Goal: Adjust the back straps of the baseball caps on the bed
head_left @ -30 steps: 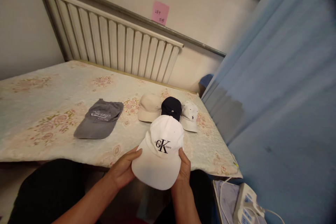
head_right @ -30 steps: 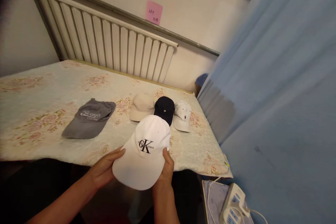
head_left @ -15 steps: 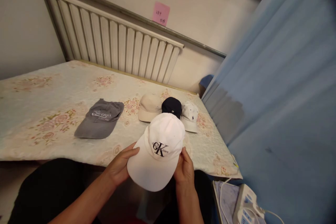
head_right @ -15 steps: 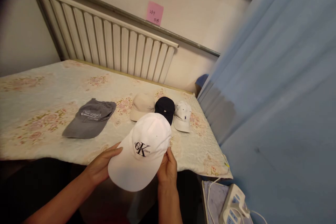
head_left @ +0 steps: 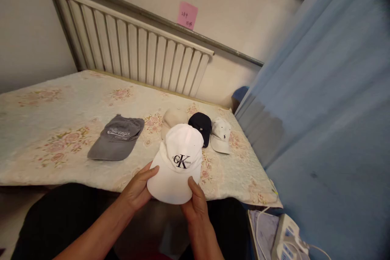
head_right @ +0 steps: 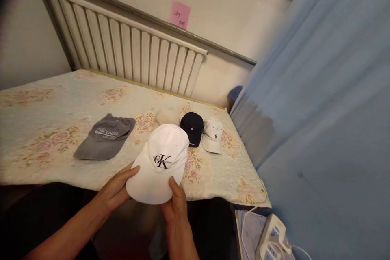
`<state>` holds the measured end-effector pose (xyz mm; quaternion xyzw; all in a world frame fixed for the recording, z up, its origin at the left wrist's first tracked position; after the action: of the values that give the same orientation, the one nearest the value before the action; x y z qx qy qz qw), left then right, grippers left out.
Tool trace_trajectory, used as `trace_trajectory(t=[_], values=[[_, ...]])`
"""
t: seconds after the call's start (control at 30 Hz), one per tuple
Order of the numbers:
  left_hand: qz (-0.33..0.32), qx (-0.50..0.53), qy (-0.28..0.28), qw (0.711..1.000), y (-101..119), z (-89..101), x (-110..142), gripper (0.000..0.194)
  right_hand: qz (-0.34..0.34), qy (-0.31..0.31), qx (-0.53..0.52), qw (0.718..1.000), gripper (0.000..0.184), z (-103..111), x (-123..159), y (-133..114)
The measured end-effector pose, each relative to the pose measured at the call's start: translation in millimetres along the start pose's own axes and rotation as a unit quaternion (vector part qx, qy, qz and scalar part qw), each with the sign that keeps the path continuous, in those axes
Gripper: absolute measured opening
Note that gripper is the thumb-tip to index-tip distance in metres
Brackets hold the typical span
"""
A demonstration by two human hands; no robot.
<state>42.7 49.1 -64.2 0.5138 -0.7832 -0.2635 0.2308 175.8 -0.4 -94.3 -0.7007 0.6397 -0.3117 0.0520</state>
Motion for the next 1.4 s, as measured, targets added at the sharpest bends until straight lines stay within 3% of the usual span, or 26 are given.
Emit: trace_trajectory(t=[0.13,0.27,0.37,0.43,0.5,0.57,0.6,0.67,0.77,0.83,0.9,1.0,1.13,1.27,1.33,1.4], values=[[0.028,0.035,-0.046,0.998,-5.1,-5.5,2.8,0.063,0.011,0.002,0.02,1.0,0.066,7.9,-3.2,-11.5],[0.051,0.05,-0.053,0.996,-14.3,-10.9,7.2,0.059,0.031,0.015,0.063,0.997,0.063,10.5,-0.9,-18.8],[0.067,0.047,-0.039,0.996,-19.9,-9.8,9.7,0.059,0.054,0.021,0.143,0.988,0.058,8.8,0.5,-23.1],[0.063,0.044,-0.027,0.997,-19.3,-6.7,9.5,0.061,0.092,0.057,0.245,0.963,0.054,11.6,1.6,-30.6],[0.052,0.04,-0.021,0.998,-15.9,-3.9,8.5,0.063,0.168,0.143,0.373,0.901,0.053,17.2,7.2,-44.0],[0.04,0.037,-0.019,0.998,-12.6,-3.1,7.9,0.064,0.268,0.215,0.491,0.8,0.052,13.9,19.3,-55.5],[0.037,0.036,-0.019,0.999,-11.8,-3.6,7.9,0.064,0.319,0.222,0.541,0.746,0.052,6.6,26.6,-56.8],[0.033,0.032,-0.02,0.999,-12.1,-5.8,8.1,0.062,0.41,0.169,0.618,0.649,0.048,-16.2,40.9,-47.5],[0.032,0.019,-0.017,0.999,-15.1,-8.9,8.3,0.051,0.486,0.028,0.689,0.537,0.048,-51.8,59.0,-16.1],[0.033,0.009,-0.014,0.999,-15.8,-9.3,8.4,0.04,0.496,-0.038,0.725,0.477,0.049,-67.4,64.5,2.9],[0.032,-0.002,-0.016,0.999,-13.9,-8.3,8.7,0.034,0.486,-0.061,0.752,0.442,0.047,-74.0,64.1,12.2],[0.025,-0.018,-0.016,0.999,-6.6,-4.2,9.1,0.046,0.467,-0.051,0.763,0.444,0.043,-70.6,58.5,8.0],[0.017,-0.033,-0.012,0.999,3.3,1.6,9.1,0.059,0.454,-0.014,0.744,0.49,0.039,-54.8,49.9,-10.9],[0.008,-0.045,-0.018,0.999,6.0,1.9,8.6,0.064,0.45,0.082,0.706,0.541,0.036,-41.2,46.1,-33.9],[0.01,-0.044,-0.028,0.999,2.4,-1.5,9.2,0.065,0.466,0.102,0.688,0.546,0.038,-44.5,51.1,-38.2],[0.023,-0.041,-0.034,0.998,-4.7,-6.0,11.1,0.066,0.494,0.071,0.685,0.531,0.043,-57.2,58.6,-32.5]])
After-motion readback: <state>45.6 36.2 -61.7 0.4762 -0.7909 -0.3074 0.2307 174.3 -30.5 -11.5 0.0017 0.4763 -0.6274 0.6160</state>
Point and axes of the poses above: each hand's wrist, its own x-axis away from the middle knuckle, its own z-axis out of the back of the hand, y = z × x, the point moved 7 cm from there along -x, towards the middle knuckle, and after that the axes turned 12 degrees about -z, right-handed, at the moved point
